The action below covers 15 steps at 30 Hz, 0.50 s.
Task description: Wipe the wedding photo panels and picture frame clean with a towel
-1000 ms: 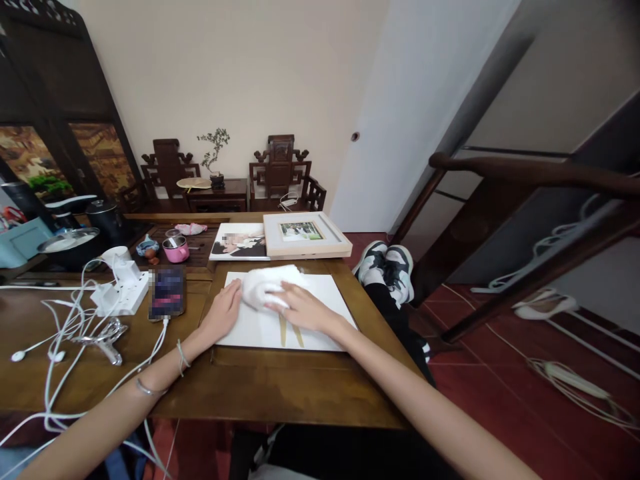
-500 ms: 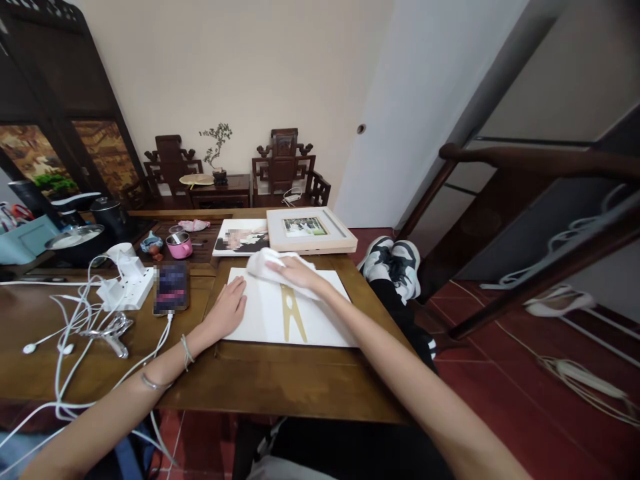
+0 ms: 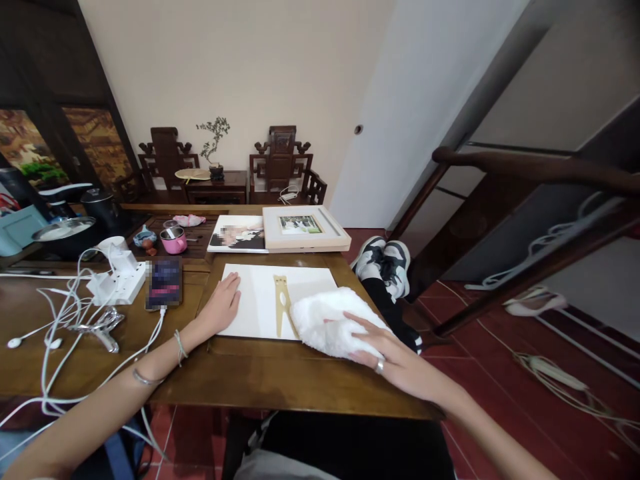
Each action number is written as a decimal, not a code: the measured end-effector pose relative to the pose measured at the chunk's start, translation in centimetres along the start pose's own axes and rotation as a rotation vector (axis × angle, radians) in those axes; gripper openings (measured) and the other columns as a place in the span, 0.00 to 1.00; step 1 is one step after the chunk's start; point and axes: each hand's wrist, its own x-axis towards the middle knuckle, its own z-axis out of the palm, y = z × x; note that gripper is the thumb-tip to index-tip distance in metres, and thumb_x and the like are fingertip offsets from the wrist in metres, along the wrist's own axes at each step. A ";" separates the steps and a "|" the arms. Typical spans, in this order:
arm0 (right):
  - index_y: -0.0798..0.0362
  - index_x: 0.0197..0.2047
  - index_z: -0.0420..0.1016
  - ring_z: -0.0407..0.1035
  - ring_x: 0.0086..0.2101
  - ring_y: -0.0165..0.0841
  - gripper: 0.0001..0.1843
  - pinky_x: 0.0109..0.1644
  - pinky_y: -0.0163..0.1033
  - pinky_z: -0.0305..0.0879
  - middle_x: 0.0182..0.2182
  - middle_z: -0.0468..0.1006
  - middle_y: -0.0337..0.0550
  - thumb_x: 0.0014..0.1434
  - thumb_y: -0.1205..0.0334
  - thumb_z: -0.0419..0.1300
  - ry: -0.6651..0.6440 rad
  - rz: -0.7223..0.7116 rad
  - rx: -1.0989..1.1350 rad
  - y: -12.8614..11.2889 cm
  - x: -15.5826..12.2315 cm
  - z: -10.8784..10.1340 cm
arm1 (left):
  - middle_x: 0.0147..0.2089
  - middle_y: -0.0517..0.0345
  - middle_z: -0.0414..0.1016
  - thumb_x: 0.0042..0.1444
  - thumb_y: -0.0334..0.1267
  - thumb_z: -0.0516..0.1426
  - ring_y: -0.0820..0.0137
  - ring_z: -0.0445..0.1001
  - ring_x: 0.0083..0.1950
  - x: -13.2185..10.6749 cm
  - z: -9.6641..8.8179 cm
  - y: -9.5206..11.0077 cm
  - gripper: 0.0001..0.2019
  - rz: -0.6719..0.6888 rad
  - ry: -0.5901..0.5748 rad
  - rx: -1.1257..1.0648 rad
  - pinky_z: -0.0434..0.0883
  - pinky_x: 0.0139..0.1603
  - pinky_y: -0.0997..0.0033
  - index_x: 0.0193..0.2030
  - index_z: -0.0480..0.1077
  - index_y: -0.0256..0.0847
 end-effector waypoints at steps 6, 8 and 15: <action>0.53 0.57 0.68 0.53 0.60 0.49 0.35 0.63 0.56 0.46 0.60 0.62 0.51 0.57 0.36 0.47 0.108 0.019 0.025 1.5 7.6 -1.5 | 0.66 0.39 0.54 0.62 0.39 0.41 0.60 0.49 0.68 0.0 -0.3 -0.1 0.24 0.009 -0.032 -0.002 0.49 0.67 0.53 0.61 0.57 0.28; 0.52 0.54 0.70 0.56 0.59 0.48 0.32 0.62 0.55 0.48 0.58 0.66 0.48 0.59 0.38 0.47 0.148 -0.018 0.057 1.5 10.7 -2.1 | 0.66 0.39 0.54 0.62 0.39 0.41 0.60 0.50 0.68 0.0 -0.5 -0.1 0.23 0.014 -0.032 -0.009 0.49 0.67 0.52 0.61 0.58 0.29; 0.54 0.55 0.69 0.53 0.60 0.46 0.30 0.63 0.54 0.46 0.59 0.65 0.50 0.61 0.41 0.46 0.192 -0.018 0.018 0.7 12.1 -2.2 | 0.66 0.40 0.54 0.62 0.40 0.41 0.60 0.50 0.68 0.0 -0.5 0.0 0.23 0.007 -0.031 -0.001 0.50 0.66 0.53 0.61 0.57 0.31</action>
